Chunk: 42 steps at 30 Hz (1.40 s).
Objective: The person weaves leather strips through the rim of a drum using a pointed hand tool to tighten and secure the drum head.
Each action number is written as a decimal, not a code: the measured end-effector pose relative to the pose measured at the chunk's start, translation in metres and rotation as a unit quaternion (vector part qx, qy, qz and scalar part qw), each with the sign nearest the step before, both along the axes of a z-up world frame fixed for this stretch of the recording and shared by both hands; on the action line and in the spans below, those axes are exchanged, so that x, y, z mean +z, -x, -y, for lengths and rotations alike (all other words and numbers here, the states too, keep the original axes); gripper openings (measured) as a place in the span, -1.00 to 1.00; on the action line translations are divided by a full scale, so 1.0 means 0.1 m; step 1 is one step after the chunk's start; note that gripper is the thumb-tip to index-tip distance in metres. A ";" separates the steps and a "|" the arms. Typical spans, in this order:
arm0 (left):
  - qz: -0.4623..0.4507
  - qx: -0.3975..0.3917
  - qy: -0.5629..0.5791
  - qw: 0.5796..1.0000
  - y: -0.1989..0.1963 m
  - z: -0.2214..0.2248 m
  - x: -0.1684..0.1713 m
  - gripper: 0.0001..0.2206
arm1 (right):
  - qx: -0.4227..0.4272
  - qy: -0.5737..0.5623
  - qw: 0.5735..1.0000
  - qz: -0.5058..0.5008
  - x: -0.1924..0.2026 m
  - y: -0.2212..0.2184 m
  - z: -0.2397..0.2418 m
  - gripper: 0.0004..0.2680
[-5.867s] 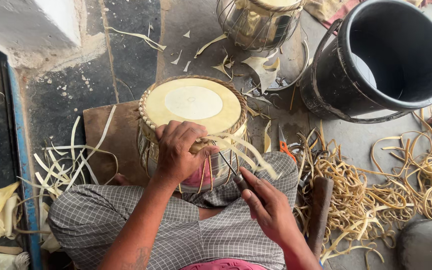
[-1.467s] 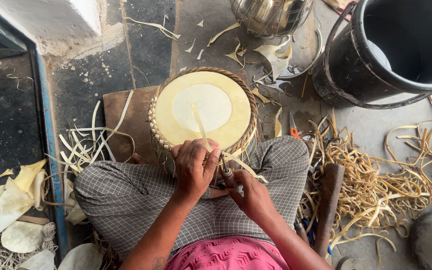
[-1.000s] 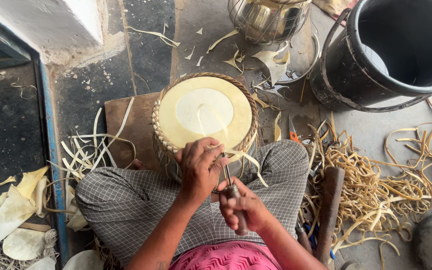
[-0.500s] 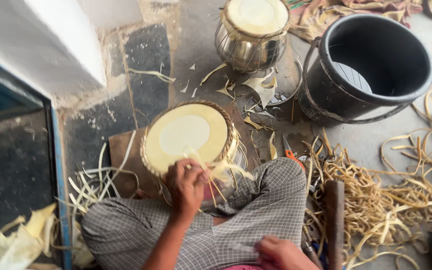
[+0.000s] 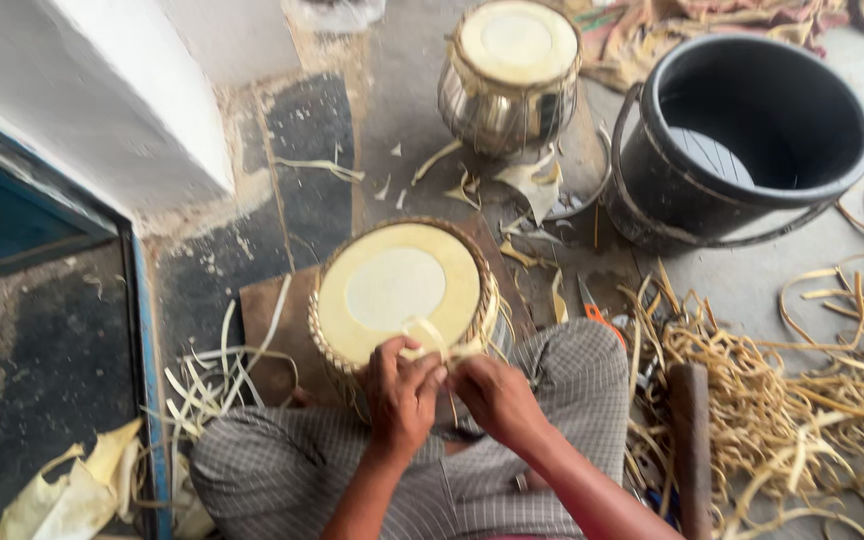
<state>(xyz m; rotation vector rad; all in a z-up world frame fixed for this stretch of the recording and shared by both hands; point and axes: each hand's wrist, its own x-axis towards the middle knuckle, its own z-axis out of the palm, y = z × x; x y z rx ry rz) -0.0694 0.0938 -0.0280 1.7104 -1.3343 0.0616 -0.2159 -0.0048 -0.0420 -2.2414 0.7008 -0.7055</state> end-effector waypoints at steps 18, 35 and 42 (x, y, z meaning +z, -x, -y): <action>-0.016 -0.077 0.036 0.996 -0.02 0.16 0.11 -0.77 | -0.066 -0.158 0.984 -0.043 0.07 0.02 0.11 -0.82; 0.088 -0.052 0.009 0.995 -0.11 0.21 -0.05 -0.91 | 0.122 -0.066 0.985 -0.102 -0.24 0.57 0.12 -0.89; 0.111 -0.042 -0.067 0.991 0.01 0.19 0.20 -0.66 | 0.081 -0.008 0.973 -0.216 -0.22 0.97 -0.12 -0.64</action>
